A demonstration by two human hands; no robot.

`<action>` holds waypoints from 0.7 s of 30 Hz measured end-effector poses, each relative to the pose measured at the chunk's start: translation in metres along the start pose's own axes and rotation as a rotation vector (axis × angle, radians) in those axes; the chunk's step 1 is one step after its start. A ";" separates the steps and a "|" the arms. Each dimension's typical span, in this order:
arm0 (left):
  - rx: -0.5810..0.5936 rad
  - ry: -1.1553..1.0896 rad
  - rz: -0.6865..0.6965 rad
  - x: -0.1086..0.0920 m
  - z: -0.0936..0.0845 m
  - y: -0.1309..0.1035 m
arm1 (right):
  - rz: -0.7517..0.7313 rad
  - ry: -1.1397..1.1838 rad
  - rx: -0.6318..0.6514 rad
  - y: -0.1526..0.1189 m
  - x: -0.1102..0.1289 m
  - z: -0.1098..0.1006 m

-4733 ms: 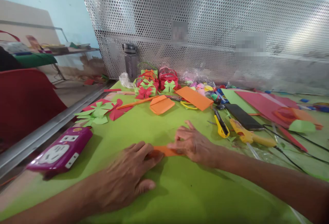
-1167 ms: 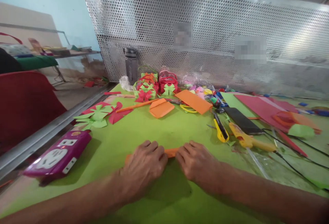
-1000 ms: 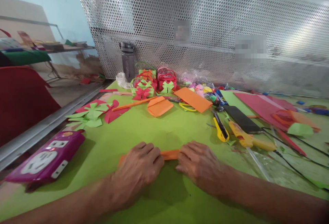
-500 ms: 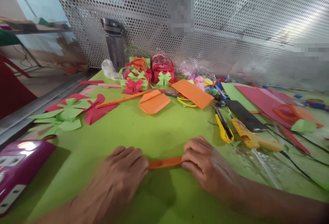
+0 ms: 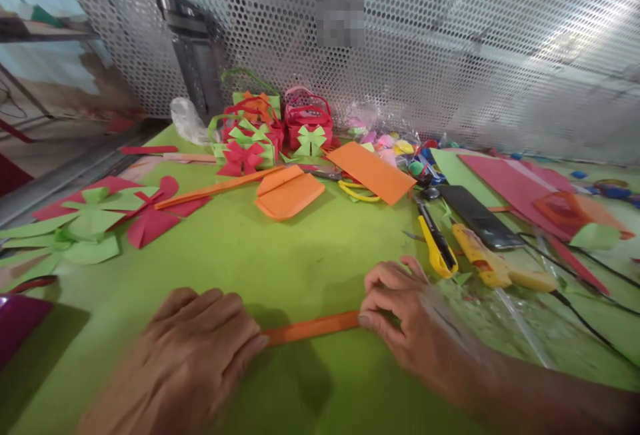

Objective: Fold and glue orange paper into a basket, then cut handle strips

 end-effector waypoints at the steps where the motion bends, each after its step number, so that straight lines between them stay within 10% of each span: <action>1: -0.012 0.027 -0.003 0.000 -0.001 0.001 | 0.010 -0.005 0.013 0.001 0.000 0.000; 21: 0.051 0.188 0.040 -0.014 -0.013 0.019 | 0.069 -0.155 0.196 0.014 0.008 -0.002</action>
Point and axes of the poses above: each hand's wrist, its own y-axis towards the middle knuckle, its own z-axis out of the palm, x = y × z, the point moved 3 cm from there along y, towards the middle knuckle, and after that the axes turned 5 degrees about y, right-handed, at the moved point
